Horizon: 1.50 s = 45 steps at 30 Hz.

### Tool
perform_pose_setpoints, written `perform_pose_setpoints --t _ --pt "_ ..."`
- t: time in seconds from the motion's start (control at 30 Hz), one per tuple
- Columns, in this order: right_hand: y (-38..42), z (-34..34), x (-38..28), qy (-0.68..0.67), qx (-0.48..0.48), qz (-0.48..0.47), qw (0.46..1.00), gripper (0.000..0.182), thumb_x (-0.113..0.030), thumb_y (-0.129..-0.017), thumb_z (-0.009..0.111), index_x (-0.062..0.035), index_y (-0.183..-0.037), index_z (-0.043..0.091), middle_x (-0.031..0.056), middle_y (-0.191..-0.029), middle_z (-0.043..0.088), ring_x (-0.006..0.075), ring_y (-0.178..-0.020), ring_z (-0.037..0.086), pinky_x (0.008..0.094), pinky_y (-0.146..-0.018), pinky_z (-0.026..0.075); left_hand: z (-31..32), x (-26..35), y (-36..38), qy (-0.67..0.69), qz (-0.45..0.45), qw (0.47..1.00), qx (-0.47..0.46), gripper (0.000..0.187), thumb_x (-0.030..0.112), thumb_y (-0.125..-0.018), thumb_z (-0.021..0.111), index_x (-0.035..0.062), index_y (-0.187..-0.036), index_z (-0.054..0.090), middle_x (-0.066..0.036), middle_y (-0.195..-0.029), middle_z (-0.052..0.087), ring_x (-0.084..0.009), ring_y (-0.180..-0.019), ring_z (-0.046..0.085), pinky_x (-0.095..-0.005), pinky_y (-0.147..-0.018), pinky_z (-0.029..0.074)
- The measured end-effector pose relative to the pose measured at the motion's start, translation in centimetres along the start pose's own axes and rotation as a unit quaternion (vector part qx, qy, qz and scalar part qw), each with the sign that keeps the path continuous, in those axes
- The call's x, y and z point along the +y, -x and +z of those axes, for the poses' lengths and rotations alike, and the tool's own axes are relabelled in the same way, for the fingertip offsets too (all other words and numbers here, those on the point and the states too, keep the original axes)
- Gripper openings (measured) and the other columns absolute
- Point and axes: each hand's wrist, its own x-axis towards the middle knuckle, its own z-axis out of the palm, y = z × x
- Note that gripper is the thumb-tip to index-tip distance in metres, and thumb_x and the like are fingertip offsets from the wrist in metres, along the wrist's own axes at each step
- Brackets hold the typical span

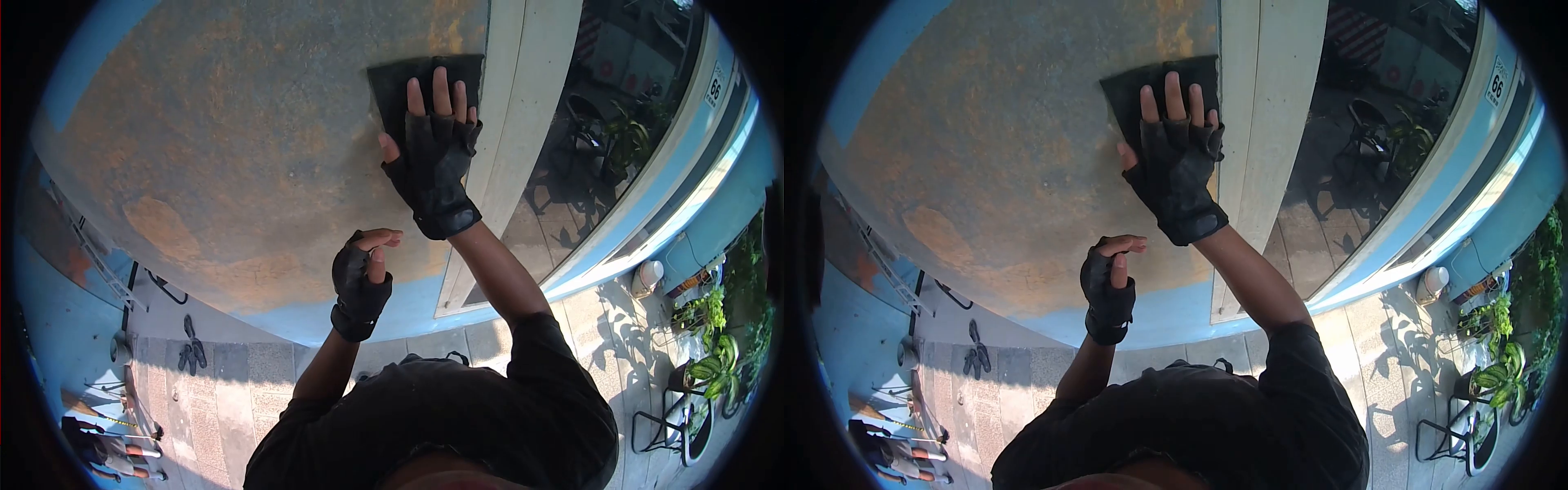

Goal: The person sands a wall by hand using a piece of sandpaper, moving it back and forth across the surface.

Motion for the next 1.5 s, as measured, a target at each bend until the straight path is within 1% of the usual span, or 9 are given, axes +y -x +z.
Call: perform_pose_setpoints --t 0.2,0.5,0.6,0.67,0.9,1.0,1.07,1.27,1.5 --pt "-7.2 -0.1 1.0 -0.009 0.094 -0.031 0.995 0.073 -0.040 -0.089 0.069 -0.0153 -0.154 0.046 0.0161 -0.166 0.030 0.0420 -0.151 0.028 0.0635 -0.116 0.025 0.6 0.0 -0.1 -0.068 -0.033 0.997 -0.002 0.008 0.005 -0.100 0.062 -0.0009 -0.101 0.068 -0.014 -0.087 0.071 -0.0219 -0.076 0.072 -0.0314 -0.070 0.055" --pt "4.2 0.6 -0.8 -0.021 -0.070 0.011 0.997 0.079 -0.042 -0.092 0.066 -0.0166 -0.160 0.037 0.0205 -0.169 0.022 0.0463 -0.153 0.022 0.0646 -0.118 0.018 -0.6 -2.4 1.7 0.133 -0.164 0.974 0.078 0.019 0.017 -0.099 0.070 0.0002 -0.090 0.067 -0.006 -0.066 0.062 -0.0146 -0.053 0.053 -0.0301 -0.056 0.046" --pt "0.5 -0.3 -0.6 -0.034 -0.032 0.015 0.999 0.077 -0.041 -0.091 0.067 -0.0158 -0.159 0.039 0.0202 -0.168 0.026 0.0454 -0.153 0.024 0.0637 -0.119 0.019 -0.6 -1.8 0.3 0.309 -0.233 0.920 0.065 0.023 0.020 -0.104 0.063 0.0023 -0.118 0.065 -0.012 -0.092 0.070 -0.0192 -0.076 0.067 -0.0346 -0.071 0.054" --pt "-2.9 -0.6 0.2 -0.025 0.021 -0.007 0.999 0.081 -0.038 -0.088 0.071 -0.0158 -0.158 0.039 0.0187 -0.168 0.026 0.0452 -0.152 0.025 0.0659 -0.117 0.021 0.8 0.9 -2.1 0.336 -0.236 0.907 0.095 0.048 0.017 -0.106 0.057 0.0055 -0.150 0.043 -0.020 -0.140 0.057 -0.0290 -0.125 0.062 -0.0429 -0.097 0.053" --pt "0.5 -0.3 -0.4 -0.017 -0.036 0.010 0.999 0.073 -0.047 -0.098 0.060 -0.0126 -0.158 0.039 0.0215 -0.167 0.026 0.0463 -0.153 0.023 0.0622 -0.120 0.016 -1.0 0.0 -2.1 0.448 -0.234 0.862 0.034 0.059 0.006 -0.106 0.051 0.0071 -0.160 0.027 -0.023 -0.168 0.023 -0.0363 -0.154 0.028 -0.0499 -0.117 0.039" --pt "3.6 0.5 -0.8 -0.003 -0.065 0.006 0.998 0.075 -0.048 -0.097 0.059 -0.0116 -0.158 0.038 0.0231 -0.168 0.024 0.0481 -0.152 0.022 0.0633 -0.120 0.016 -1.1 0.3 -1.9 0.459 -0.233 0.856 0.049 0.056 0.005 -0.107 0.050 0.0071 -0.159 0.030 -0.022 -0.165 0.029 -0.0348 -0.152 0.033 -0.0481 -0.118 0.039" --pt "2.7 0.7 -0.6 -0.004 -0.056 0.013 0.998 0.074 -0.048 -0.097 0.059 -0.0124 -0.158 0.039 0.0222 -0.168 0.024 0.0477 -0.152 0.022 0.0636 -0.120 0.016 -0.7 0.3 -1.6 0.398 -0.256 0.873 0.118 0.037 0.011 -0.108 0.050 0.0065 -0.146 0.050 -0.017 -0.139 0.059 -0.0232 -0.118 0.065 -0.0379 -0.097 0.056" --pt "-6.6 -2.1 -0.3 0.000 -0.005 -0.002 1.000 0.080 -0.039 -0.094 0.065 -0.0101 -0.161 0.032 0.0185 -0.169 0.023 0.0411 -0.154 0.023 0.0615 -0.121 0.016 -1.7 -2.0 -0.6 0.564 -0.192 0.803 0.019 0.022 0.026 -0.106 0.059 0.0090 -0.092 0.061 0.000 -0.069 0.052 -0.0098 -0.047 0.039 -0.0279 -0.049 0.037" --pt "3.9 0.9 -1.3 -0.011 -0.052 -0.001 0.999 0.080 -0.042 -0.090 0.066 -0.0144 -0.160 0.037 0.0213 -0.168 0.025 0.0458 -0.153 0.023 0.0626 -0.120 0.017 -1.5 -0.1 -1.0 0.399 -0.232 0.886 0.035 0.019 -0.003 -0.100 0.059 0.0133 -0.105 0.052 0.003 -0.086 0.045 -0.0052 -0.064 0.041 -0.0244 -0.058 0.040"
